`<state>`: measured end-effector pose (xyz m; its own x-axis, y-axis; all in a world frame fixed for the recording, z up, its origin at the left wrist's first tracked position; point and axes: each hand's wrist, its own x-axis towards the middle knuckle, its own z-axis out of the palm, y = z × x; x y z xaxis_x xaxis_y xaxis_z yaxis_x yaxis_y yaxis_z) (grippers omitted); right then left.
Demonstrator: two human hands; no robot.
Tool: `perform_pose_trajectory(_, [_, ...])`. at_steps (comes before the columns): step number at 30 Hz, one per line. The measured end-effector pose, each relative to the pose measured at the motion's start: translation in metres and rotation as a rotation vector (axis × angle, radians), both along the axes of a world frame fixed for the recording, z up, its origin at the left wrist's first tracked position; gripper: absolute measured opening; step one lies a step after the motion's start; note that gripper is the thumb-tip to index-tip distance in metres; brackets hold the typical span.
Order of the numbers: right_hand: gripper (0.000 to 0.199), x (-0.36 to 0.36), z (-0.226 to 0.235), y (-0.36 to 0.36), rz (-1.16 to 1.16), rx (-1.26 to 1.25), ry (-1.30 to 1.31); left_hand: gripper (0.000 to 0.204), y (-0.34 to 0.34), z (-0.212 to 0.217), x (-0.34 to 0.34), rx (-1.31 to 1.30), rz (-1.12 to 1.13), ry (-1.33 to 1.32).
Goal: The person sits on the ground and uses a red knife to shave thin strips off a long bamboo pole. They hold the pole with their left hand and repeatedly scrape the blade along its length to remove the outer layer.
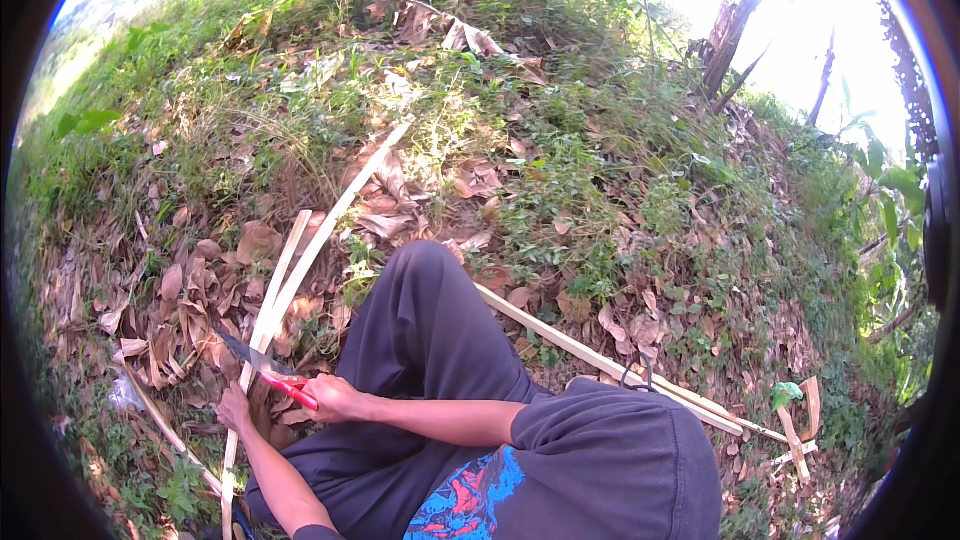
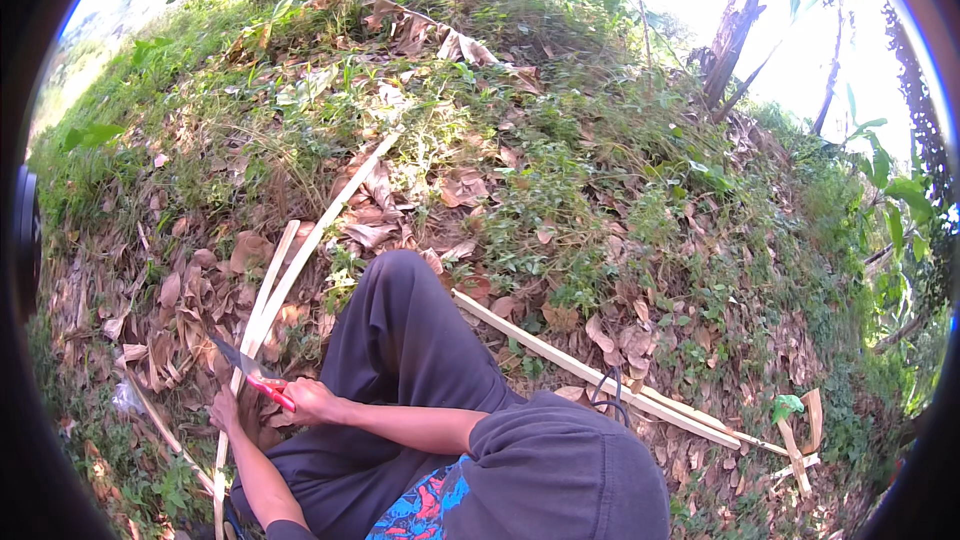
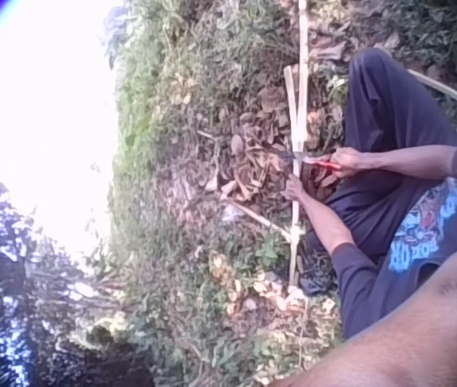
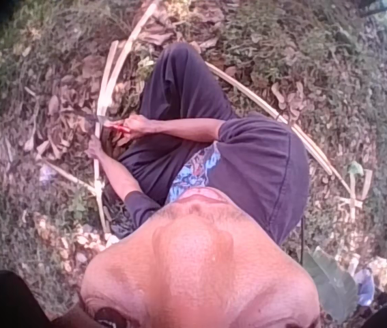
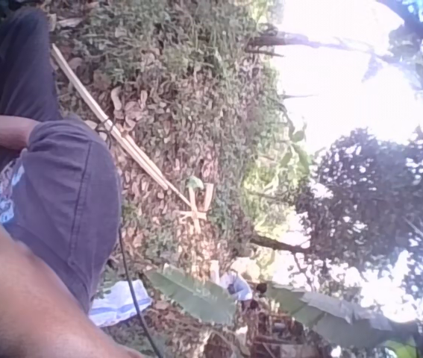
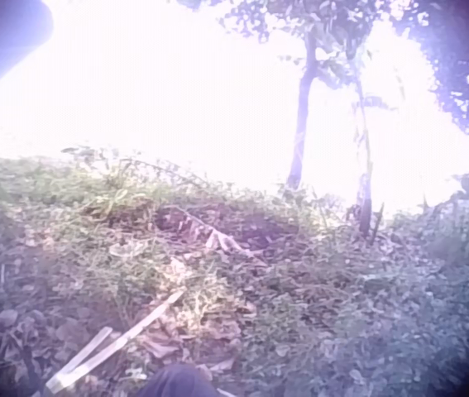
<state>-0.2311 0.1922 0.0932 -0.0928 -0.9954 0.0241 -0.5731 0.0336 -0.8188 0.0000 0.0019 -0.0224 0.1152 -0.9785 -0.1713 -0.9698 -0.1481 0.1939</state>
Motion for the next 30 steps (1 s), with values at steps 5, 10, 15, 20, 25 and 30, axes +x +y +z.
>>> perform_pose_trajectory(5, [0.018, 0.003, -0.012, -0.001, 0.001, -0.108, 0.015, 0.065, 0.004, 0.01, -0.001, 0.026, 0.027, 0.008])
perform_pose_trajectory(10, [0.016, 0.004, -0.016, -0.003, 0.0, -0.04, 0.064, 0.064, 0.007, 0.012, -0.004, 0.016, 0.014, 0.015])
perform_pose_trajectory(15, [0.017, -0.003, -0.001, -0.004, 0.081, 0.097, 0.02, 0.066, 0.005, 0.011, -0.002, 0.014, 0.021, 0.007])
perform_pose_trajectory(20, [0.018, -0.002, -0.002, -0.004, 0.074, 0.076, 0.036, 0.063, 0.006, 0.01, -0.002, 0.01, 0.029, 0.045])
perform_pose_trajectory(25, [0.019, 0.001, -0.024, -0.003, 0.007, -0.081, 0.086, 0.058, 0.006, 0.007, -0.008, -0.044, 0.041, 0.058])
perform_pose_trajectory(30, [0.021, 0.002, -0.027, -0.007, 0.037, 0.02, -0.018, 0.058, 0.006, 0.006, 0.0, -0.039, 0.051, 0.06])
